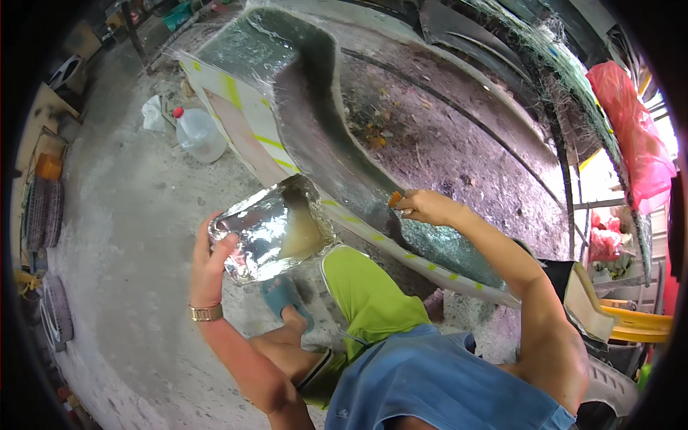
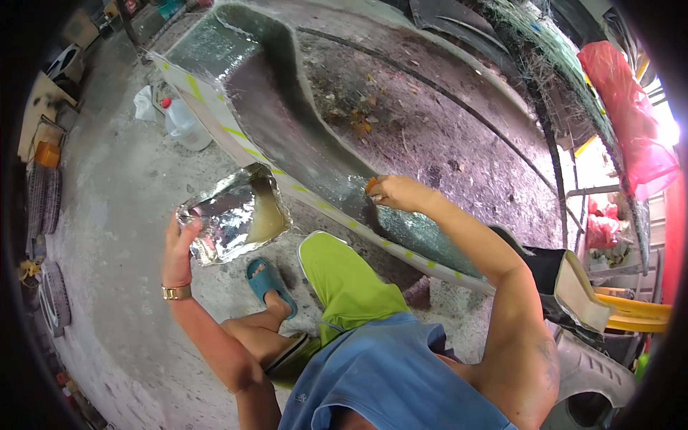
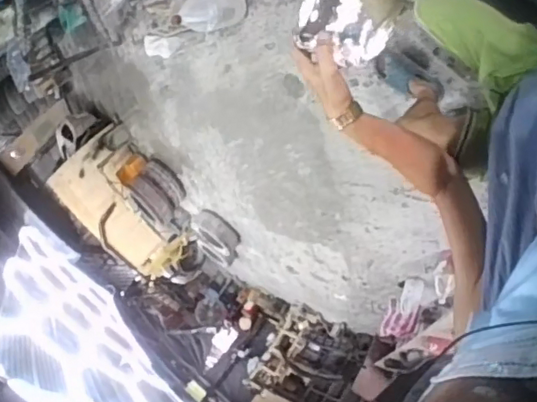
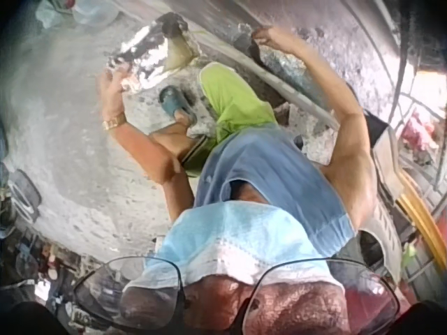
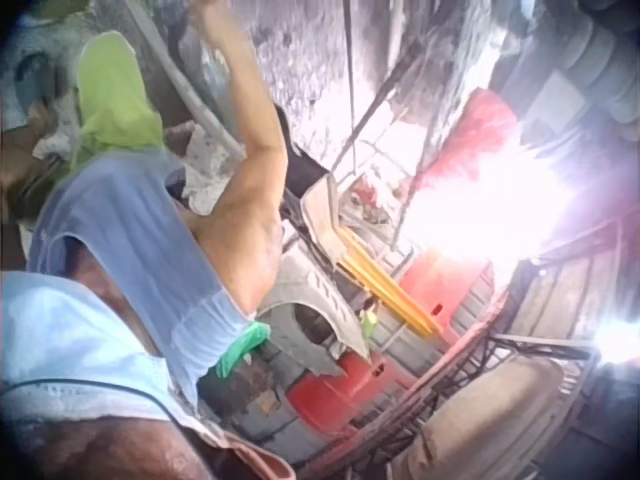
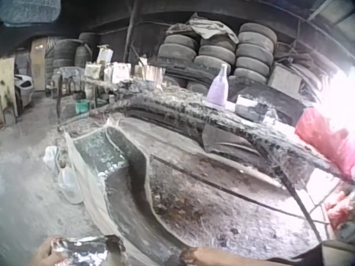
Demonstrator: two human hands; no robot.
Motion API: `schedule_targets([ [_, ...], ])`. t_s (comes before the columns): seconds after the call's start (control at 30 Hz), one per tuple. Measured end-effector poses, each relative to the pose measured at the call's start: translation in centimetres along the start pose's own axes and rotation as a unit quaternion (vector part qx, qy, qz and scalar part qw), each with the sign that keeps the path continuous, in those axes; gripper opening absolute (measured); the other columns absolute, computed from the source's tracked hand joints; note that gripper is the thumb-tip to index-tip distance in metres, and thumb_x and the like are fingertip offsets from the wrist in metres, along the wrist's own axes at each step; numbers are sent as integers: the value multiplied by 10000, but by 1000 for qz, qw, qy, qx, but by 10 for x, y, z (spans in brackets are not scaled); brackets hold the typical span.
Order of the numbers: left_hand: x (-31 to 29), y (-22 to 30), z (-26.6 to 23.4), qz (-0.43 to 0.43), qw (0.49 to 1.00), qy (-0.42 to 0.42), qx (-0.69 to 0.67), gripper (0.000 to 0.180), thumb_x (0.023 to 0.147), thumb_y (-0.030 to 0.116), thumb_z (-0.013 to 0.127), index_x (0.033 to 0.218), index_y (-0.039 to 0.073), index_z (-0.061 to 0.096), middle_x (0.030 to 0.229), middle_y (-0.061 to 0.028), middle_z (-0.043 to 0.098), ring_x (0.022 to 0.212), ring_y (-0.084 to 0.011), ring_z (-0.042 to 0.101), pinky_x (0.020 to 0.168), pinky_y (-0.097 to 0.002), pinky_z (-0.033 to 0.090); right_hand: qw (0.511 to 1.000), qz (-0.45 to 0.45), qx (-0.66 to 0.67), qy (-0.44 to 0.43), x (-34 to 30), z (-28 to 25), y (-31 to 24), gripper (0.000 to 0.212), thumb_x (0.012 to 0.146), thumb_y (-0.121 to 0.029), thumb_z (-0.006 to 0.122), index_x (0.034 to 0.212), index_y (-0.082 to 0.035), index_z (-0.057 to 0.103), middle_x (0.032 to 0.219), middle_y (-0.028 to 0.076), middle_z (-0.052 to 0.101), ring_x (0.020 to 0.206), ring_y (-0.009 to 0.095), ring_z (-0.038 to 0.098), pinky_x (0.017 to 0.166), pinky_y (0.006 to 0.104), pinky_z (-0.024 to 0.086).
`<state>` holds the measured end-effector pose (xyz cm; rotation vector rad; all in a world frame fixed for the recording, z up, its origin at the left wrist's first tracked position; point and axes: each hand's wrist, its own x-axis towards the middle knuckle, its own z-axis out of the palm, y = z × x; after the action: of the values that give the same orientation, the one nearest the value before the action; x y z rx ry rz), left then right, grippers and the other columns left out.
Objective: The person applies a greenish coating to a car bumper using a paintbrush and a foil-wrapped container. The person repeatedly dips the brush into the container and spreads the substance across the bumper's surface in a workshop environment.
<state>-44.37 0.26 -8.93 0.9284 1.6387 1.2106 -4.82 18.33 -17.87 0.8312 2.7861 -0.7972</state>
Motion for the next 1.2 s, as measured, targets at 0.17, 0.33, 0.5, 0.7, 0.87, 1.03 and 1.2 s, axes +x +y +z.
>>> schedule_targets([
  [0.17,9,-5,6,18,1000,-1,10,511,837,271,632,1258,16,495,1122,-102,570,1014,-172,530,888,-301,425,973,-63,176,135,87,-43,3,233,801,-128,600,984,-15,690,868,146,675,783,234,645,713,334,509],
  [0.33,3,-2,-5,8,1000,15,24,532,833,264,641,1274,9,487,1128,-99,568,1020,-179,529,899,-306,421,870,-78,388,296,140,-104,-42,196,859,-113,623,1017,-22,696,882,59,676,761,81,587,701,258,495],
  [0.5,0,-1,-9,-12,1000,20,11,539,834,257,639,1295,30,478,1135,-91,572,1011,-167,538,884,-304,434,830,-197,212,476,126,-95,-53,183,888,-88,594,1045,-27,666,952,74,623,864,153,592,720,274,473],
  [0.7,4,-3,3,1,1000,7,27,557,829,289,633,1299,36,475,1156,-99,560,1042,-181,528,918,-315,416,946,-133,-120,270,86,-10,7,215,788,-105,610,984,-38,552,901,117,506,794,285,558,694,384,479],
  [0.87,3,2,2,3,999,-1,31,567,820,286,642,1302,41,473,1155,-95,553,1052,-181,519,927,-315,407,950,-125,-234,163,23,25,23,243,780,-165,602,968,-23,541,971,92,533,871,247,556,764,370,472],
  [1.03,8,-5,0,-9,1000,-21,16,552,828,252,635,1314,48,468,1154,-89,550,1036,-173,525,912,-310,415,963,-75,-250,68,-36,32,28,208,794,-186,574,923,-29,529,1040,98,535,938,244,559,821,361,473],
  [1.2,4,-5,-3,0,999,-23,29,539,841,246,625,1319,53,469,1155,-85,549,1020,-165,521,905,-307,416,979,10,-202,7,-66,18,14,165,814,-180,557,865,-24,550,988,133,569,884,290,603,768,414,498],
])
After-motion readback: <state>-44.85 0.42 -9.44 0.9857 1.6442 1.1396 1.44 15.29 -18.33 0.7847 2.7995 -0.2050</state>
